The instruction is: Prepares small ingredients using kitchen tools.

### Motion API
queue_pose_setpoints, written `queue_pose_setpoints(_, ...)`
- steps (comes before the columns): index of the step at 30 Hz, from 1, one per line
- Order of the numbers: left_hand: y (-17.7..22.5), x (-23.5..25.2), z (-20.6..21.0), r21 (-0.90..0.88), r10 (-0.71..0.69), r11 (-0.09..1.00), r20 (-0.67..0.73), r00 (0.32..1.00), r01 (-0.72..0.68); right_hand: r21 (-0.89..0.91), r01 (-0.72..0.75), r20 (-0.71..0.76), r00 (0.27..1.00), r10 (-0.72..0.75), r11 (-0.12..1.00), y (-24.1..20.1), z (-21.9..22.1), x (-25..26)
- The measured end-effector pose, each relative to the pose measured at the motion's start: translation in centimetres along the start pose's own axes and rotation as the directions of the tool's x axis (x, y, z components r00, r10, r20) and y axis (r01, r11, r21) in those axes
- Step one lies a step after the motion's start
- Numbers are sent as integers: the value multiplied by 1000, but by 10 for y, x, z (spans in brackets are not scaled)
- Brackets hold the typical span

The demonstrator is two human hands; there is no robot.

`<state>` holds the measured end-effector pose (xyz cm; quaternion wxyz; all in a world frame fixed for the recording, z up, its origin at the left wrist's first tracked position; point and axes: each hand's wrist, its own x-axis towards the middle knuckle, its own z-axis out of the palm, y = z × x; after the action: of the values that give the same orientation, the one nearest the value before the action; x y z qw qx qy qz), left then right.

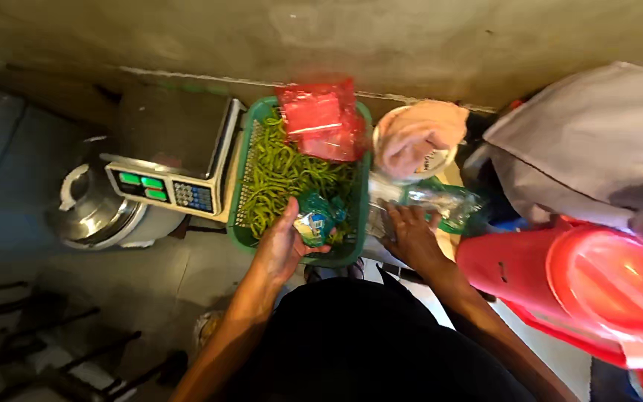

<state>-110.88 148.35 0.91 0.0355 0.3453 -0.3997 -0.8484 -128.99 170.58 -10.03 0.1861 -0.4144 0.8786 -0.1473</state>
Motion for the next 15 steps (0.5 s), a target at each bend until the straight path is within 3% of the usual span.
queue_pose_setpoints(5, 2, -14, -2, -266, 27, 963, -95, 995, -51, -207, -64, 77, 994, 81, 976, 1, 2, 8)
queue_pose_setpoints(7, 1, -21, -3, -344, 85, 932, -102, 991, -116, -145, -105, 76, 990, 117, 984, -2, -5, 4)
queue_pose_setpoints(11, 0, -32, -8, -369, 220, 888, -184, 958, -274, -9, -69, -71, 995, 68, 998, 1, -16, -13)
queue_pose_setpoints(15, 7, -37, -20, -380, 306, 845, -232, 923, -376, 145, -189, -34, 980, 196, 971, -6, -44, -27)
